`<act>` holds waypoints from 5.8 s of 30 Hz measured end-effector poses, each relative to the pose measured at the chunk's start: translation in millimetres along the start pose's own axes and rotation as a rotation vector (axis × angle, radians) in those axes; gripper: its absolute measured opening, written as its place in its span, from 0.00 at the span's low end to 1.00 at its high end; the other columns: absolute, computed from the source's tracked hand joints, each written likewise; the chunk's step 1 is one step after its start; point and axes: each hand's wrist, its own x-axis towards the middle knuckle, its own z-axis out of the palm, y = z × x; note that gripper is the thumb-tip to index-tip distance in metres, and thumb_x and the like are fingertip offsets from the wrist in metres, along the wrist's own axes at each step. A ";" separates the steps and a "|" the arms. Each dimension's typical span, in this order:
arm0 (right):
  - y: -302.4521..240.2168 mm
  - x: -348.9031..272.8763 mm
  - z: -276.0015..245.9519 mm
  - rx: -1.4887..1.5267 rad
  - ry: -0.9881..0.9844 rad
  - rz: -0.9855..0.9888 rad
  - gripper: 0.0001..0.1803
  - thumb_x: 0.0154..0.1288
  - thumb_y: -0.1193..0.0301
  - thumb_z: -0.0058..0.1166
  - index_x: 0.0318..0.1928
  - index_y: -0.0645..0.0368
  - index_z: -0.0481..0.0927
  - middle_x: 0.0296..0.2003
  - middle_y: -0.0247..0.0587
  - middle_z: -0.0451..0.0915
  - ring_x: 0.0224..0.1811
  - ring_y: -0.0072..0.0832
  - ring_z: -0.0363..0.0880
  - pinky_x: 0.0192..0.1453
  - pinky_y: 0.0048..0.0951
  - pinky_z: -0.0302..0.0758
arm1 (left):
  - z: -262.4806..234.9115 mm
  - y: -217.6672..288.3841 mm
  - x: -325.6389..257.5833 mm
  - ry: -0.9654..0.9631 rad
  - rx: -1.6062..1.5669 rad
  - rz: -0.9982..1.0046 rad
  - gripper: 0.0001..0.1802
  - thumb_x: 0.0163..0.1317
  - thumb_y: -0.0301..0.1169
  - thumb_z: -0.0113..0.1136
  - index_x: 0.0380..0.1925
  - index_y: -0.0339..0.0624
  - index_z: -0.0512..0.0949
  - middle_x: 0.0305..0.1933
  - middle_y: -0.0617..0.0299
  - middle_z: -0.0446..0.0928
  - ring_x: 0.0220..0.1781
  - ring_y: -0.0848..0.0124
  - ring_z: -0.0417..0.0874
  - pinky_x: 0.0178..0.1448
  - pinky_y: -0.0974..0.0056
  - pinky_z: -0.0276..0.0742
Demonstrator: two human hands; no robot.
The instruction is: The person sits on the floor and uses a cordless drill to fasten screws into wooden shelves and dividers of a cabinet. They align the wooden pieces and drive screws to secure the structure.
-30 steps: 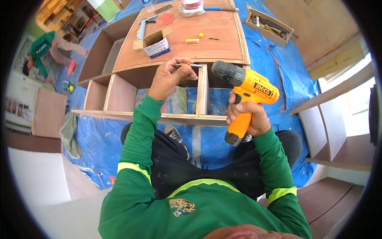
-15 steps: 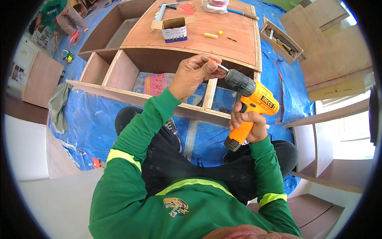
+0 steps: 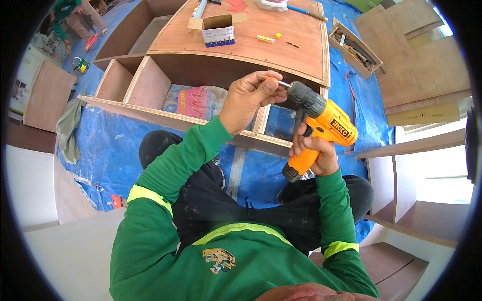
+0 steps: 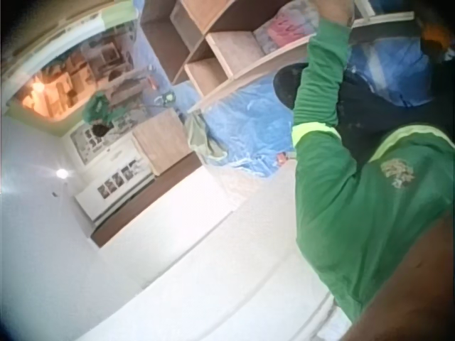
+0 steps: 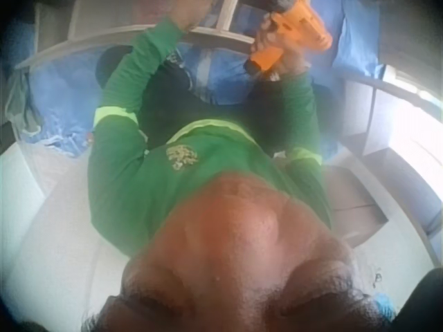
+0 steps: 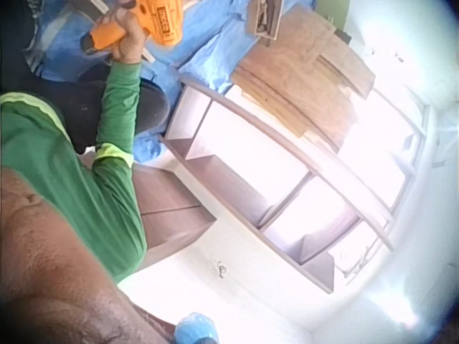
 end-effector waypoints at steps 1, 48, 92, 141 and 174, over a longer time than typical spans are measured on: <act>-2.2 -0.5 -0.7 -0.039 0.022 0.005 0.20 0.63 0.72 0.63 0.55 0.63 0.77 0.29 0.38 0.76 0.30 0.32 0.81 0.41 0.42 0.87 | -0.8 -3.7 1.2 0.007 -0.024 0.000 0.18 0.78 0.41 0.61 0.57 0.40 0.81 0.54 0.58 0.86 0.57 0.66 0.88 0.68 0.55 0.86; 54.3 40.2 45.9 -0.317 0.174 -0.052 0.14 0.70 0.76 0.66 0.52 0.61 0.79 0.40 0.34 0.82 0.36 0.26 0.86 0.44 0.31 0.83 | 6.9 -26.4 46.6 0.397 -0.565 0.100 0.15 0.85 0.43 0.45 0.39 0.49 0.70 0.27 0.66 0.72 0.29 0.68 0.78 0.46 0.53 0.83; 30.0 31.6 37.1 0.058 0.072 -0.028 0.18 0.67 0.72 0.62 0.54 0.61 0.75 0.29 0.38 0.77 0.32 0.32 0.81 0.43 0.41 0.85 | 19.1 -2.8 29.4 0.076 -0.411 0.164 0.16 0.87 0.48 0.41 0.51 0.50 0.71 0.66 0.50 0.80 0.69 0.56 0.80 0.72 0.49 0.79; 55.7 35.3 20.5 -1.076 0.193 -0.574 0.16 0.62 0.77 0.71 0.48 0.58 0.80 0.38 0.40 0.81 0.38 0.34 0.82 0.45 0.32 0.79 | 45.1 -5.9 11.2 0.224 -0.519 -0.015 0.27 0.83 0.60 0.44 0.40 0.48 0.69 0.31 0.60 0.74 0.29 0.63 0.84 0.41 0.52 0.89; 44.7 38.8 23.0 -1.062 0.236 -0.569 0.17 0.63 0.76 0.70 0.50 0.60 0.78 0.40 0.41 0.80 0.41 0.38 0.81 0.46 0.35 0.77 | 58.0 6.4 4.0 0.197 -0.348 -0.116 0.12 0.76 0.40 0.65 0.38 0.50 0.73 0.33 0.66 0.76 0.32 0.71 0.83 0.53 0.55 0.87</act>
